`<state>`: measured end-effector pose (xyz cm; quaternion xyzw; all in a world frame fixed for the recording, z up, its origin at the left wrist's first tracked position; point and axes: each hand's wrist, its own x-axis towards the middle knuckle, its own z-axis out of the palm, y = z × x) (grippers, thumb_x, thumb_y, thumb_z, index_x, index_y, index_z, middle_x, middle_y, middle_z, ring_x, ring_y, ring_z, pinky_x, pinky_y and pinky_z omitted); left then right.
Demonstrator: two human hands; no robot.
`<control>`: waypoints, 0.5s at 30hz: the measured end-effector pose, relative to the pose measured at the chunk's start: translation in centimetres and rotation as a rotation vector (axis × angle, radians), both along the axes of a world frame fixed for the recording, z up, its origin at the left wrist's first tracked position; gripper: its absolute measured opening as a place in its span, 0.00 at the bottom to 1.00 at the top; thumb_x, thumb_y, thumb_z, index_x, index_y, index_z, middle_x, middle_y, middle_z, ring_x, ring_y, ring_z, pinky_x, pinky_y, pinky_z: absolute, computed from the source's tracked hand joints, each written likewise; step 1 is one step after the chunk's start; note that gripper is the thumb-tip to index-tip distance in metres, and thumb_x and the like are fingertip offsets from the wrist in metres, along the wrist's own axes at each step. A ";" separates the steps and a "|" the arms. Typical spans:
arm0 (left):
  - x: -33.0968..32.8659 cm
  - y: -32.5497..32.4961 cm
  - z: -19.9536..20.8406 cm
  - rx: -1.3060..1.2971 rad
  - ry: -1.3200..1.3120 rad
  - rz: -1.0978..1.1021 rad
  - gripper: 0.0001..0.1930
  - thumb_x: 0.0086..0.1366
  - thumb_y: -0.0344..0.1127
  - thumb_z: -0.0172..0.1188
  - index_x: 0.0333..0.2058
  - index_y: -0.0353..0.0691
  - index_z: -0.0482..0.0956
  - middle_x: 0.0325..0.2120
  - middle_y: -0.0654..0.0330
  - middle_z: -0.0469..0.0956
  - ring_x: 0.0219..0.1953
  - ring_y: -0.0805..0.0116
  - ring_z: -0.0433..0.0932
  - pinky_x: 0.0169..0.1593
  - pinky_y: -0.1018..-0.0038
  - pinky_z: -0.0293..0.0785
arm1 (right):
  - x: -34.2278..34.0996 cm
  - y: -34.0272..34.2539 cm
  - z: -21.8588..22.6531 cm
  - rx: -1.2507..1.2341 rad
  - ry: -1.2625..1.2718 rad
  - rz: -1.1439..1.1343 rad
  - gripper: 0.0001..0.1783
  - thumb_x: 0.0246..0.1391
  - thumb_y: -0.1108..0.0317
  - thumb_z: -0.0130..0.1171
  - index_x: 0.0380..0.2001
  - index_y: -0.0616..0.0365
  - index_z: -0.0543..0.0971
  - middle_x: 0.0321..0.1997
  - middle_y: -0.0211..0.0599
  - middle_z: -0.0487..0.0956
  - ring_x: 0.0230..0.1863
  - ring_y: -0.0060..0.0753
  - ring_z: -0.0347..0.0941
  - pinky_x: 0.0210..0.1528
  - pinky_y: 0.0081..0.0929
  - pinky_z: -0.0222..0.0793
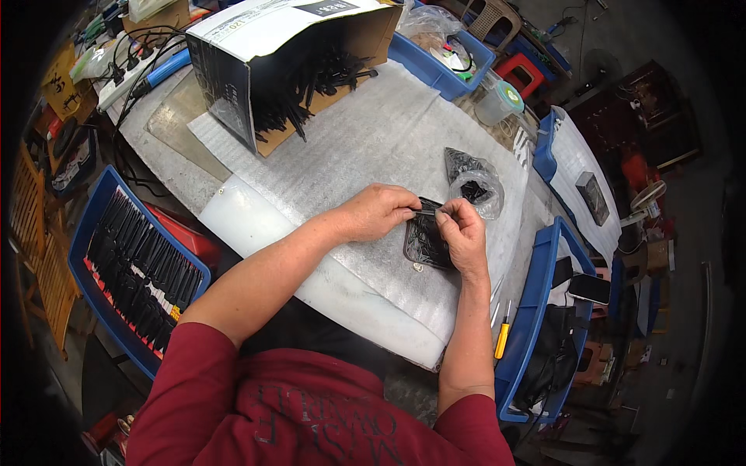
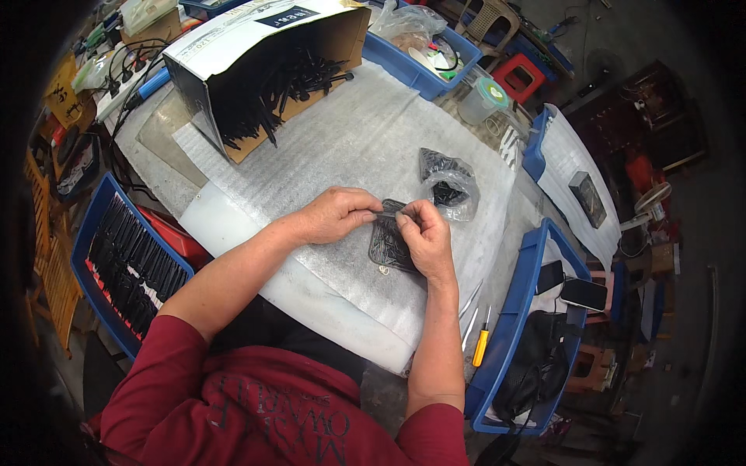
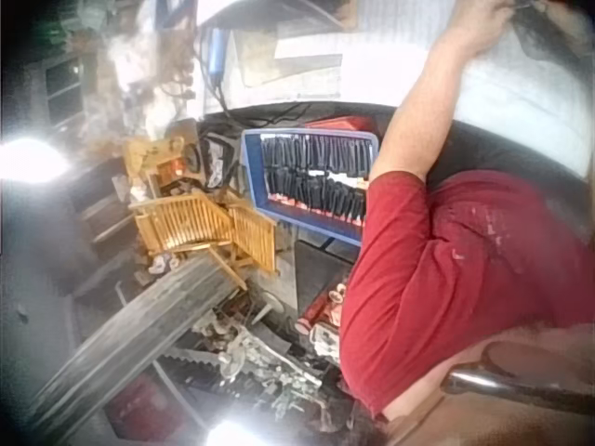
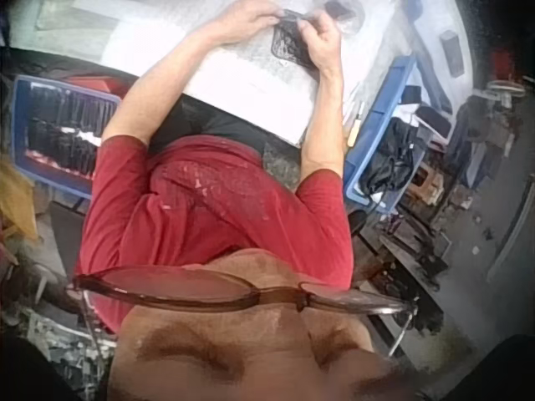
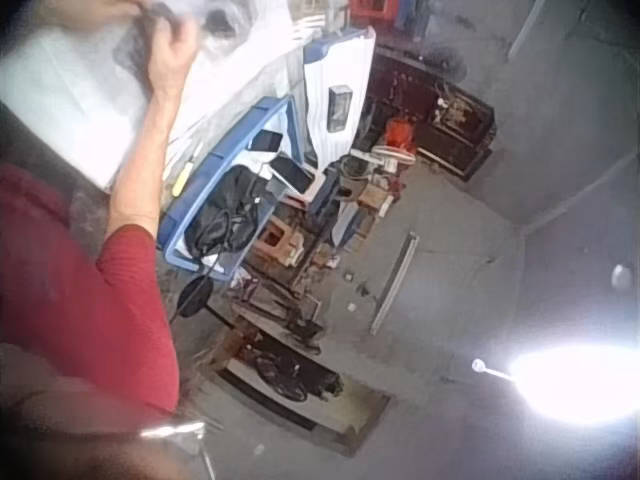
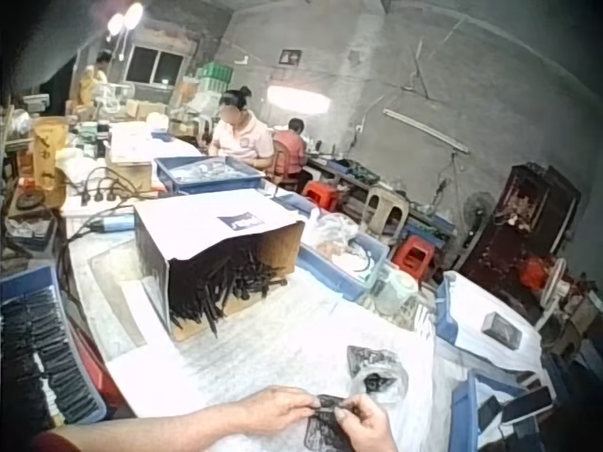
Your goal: The person assembles small plastic components by fitting pieces together by hand, then sorts the assembled components into a blue storage bin.
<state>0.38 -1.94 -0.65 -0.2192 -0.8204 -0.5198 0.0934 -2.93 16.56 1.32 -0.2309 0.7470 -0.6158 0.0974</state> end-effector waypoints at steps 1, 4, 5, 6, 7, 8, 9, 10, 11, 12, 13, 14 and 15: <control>0.0 0.0 0.1 0.007 -0.020 0.003 0.08 0.52 0.29 0.53 0.32 0.35 0.74 0.28 0.56 0.75 0.32 0.62 0.74 0.36 0.71 0.68 | -0.2 0.2 -0.2 0.035 0.015 -0.012 0.06 0.49 0.69 0.52 0.24 0.60 0.69 0.19 0.21 0.65 0.20 0.10 0.58 0.21 0.10 0.53; 0.0 0.0 0.1 0.009 -0.034 0.007 0.08 0.52 0.29 0.53 0.32 0.34 0.73 0.28 0.56 0.75 0.32 0.61 0.74 0.36 0.71 0.68 | -0.2 0.1 -0.2 0.028 -0.038 -0.062 0.10 0.50 0.66 0.51 0.22 0.60 0.70 0.16 0.21 0.64 0.18 0.11 0.57 0.20 0.11 0.53; -0.1 0.0 0.1 0.005 -0.028 0.006 0.08 0.52 0.29 0.53 0.32 0.34 0.73 0.28 0.56 0.75 0.32 0.61 0.74 0.36 0.70 0.68 | -0.1 0.0 -0.1 -0.013 -0.104 -0.103 0.11 0.51 0.64 0.51 0.21 0.60 0.70 0.15 0.20 0.64 0.17 0.11 0.57 0.20 0.11 0.53; -0.1 0.0 0.1 0.005 -0.029 0.009 0.08 0.52 0.29 0.53 0.32 0.34 0.73 0.28 0.56 0.75 0.32 0.61 0.74 0.36 0.70 0.68 | -0.1 0.1 0.2 -0.005 -0.080 -0.084 0.10 0.52 0.64 0.49 0.24 0.60 0.70 0.17 0.22 0.65 0.18 0.12 0.58 0.20 0.10 0.54; -0.1 0.0 0.0 0.005 -0.031 0.013 0.08 0.52 0.29 0.53 0.33 0.34 0.73 0.28 0.55 0.75 0.32 0.61 0.74 0.36 0.70 0.68 | 0.0 0.0 0.3 -0.004 -0.081 -0.082 0.10 0.52 0.64 0.49 0.24 0.60 0.70 0.17 0.22 0.65 0.18 0.12 0.58 0.20 0.10 0.54; -0.1 0.0 0.0 0.006 -0.032 0.017 0.08 0.52 0.29 0.53 0.33 0.34 0.73 0.28 0.55 0.75 0.32 0.61 0.74 0.36 0.70 0.68 | 0.0 -0.1 0.4 -0.050 -0.068 -0.052 0.08 0.51 0.66 0.49 0.25 0.61 0.70 0.19 0.22 0.66 0.19 0.11 0.58 0.20 0.10 0.53; -0.1 -0.1 0.0 0.006 -0.033 0.020 0.08 0.52 0.29 0.53 0.33 0.34 0.73 0.28 0.55 0.75 0.32 0.61 0.74 0.36 0.70 0.68 | 0.0 -0.2 0.4 -0.096 -0.055 -0.022 0.07 0.51 0.68 0.49 0.27 0.61 0.69 0.21 0.23 0.66 0.20 0.11 0.58 0.21 0.09 0.53; 0.0 -0.1 0.1 0.002 -0.021 0.018 0.08 0.53 0.29 0.53 0.33 0.34 0.73 0.28 0.55 0.75 0.32 0.61 0.74 0.36 0.70 0.68 | 0.1 -0.1 0.3 -0.063 -0.069 -0.003 0.05 0.49 0.72 0.49 0.29 0.61 0.69 0.24 0.24 0.67 0.22 0.10 0.59 0.21 0.09 0.54; 0.0 -0.1 0.1 -0.001 -0.009 0.017 0.08 0.53 0.29 0.53 0.32 0.34 0.73 0.28 0.55 0.75 0.32 0.61 0.74 0.36 0.70 0.68 | 0.1 -0.2 0.2 -0.063 -0.070 0.001 0.05 0.49 0.72 0.49 0.29 0.61 0.69 0.24 0.24 0.67 0.22 0.10 0.59 0.21 0.09 0.54; 0.0 -0.1 0.2 -0.001 -0.009 0.018 0.08 0.53 0.29 0.53 0.32 0.34 0.73 0.28 0.55 0.75 0.32 0.61 0.74 0.36 0.70 0.68 | 0.1 -0.3 0.0 -0.059 -0.042 -0.002 0.04 0.49 0.71 0.50 0.28 0.61 0.69 0.22 0.23 0.67 0.21 0.10 0.59 0.21 0.09 0.54; 0.0 -0.1 0.3 0.013 -0.021 0.009 0.08 0.53 0.29 0.52 0.32 0.33 0.74 0.28 0.54 0.75 0.32 0.59 0.74 0.37 0.69 0.68 | 0.1 -0.3 -0.1 -0.054 -0.013 -0.005 0.04 0.49 0.71 0.51 0.27 0.61 0.69 0.21 0.23 0.66 0.20 0.10 0.59 0.20 0.09 0.54; 0.0 -0.1 0.3 0.026 -0.031 0.000 0.08 0.53 0.30 0.52 0.31 0.33 0.74 0.28 0.53 0.75 0.33 0.58 0.73 0.38 0.68 0.68 | 0.1 -0.2 -0.1 -0.054 -0.014 -0.003 0.04 0.49 0.71 0.51 0.27 0.61 0.69 0.21 0.23 0.66 0.20 0.10 0.59 0.20 0.09 0.54; 0.1 -0.1 0.3 0.025 -0.033 0.005 0.08 0.53 0.30 0.52 0.31 0.33 0.74 0.28 0.53 0.75 0.33 0.58 0.73 0.38 0.68 0.68 | 0.0 0.0 -0.1 -0.008 -0.018 -0.020 0.05 0.50 0.70 0.51 0.26 0.61 0.70 0.19 0.22 0.66 0.19 0.11 0.59 0.20 0.10 0.54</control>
